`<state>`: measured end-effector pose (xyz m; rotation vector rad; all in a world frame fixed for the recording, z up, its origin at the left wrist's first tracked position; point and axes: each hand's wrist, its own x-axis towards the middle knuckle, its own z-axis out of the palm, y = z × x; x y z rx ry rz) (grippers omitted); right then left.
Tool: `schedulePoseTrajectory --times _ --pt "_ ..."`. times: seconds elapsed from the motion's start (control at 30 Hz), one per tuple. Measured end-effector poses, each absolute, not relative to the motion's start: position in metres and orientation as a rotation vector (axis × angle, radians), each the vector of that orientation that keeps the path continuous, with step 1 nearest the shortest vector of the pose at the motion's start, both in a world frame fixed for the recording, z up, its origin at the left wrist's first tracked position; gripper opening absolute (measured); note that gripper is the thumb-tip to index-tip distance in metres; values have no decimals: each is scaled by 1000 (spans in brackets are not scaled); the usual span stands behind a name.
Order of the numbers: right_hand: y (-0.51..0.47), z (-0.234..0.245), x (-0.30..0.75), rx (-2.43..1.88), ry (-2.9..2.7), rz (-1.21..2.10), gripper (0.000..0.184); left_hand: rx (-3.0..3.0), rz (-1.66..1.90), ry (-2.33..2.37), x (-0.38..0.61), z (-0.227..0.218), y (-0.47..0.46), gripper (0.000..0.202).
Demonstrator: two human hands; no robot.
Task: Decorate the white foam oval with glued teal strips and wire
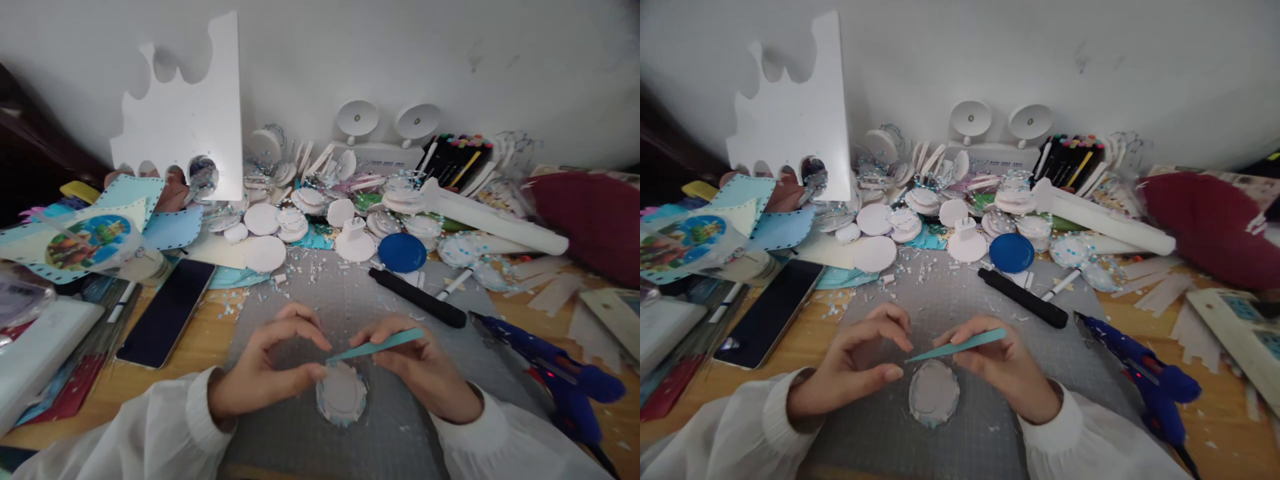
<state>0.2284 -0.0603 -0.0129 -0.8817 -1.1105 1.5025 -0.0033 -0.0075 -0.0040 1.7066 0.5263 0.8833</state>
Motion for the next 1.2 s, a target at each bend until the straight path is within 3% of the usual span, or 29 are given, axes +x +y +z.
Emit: schedulePoseTrajectory --times 0.23,0.83,1.2 --pt "-60 -13 228 -902 -1134 1449 12 1692 864 549 0 -3 -9 7" --pt "-59 -8 225 -919 -1179 1333 17 1720 874 614 3 -5 -7 6" --pt "-59 -9 224 -977 -1155 1309 8 1659 831 590 3 -2 -6 7"
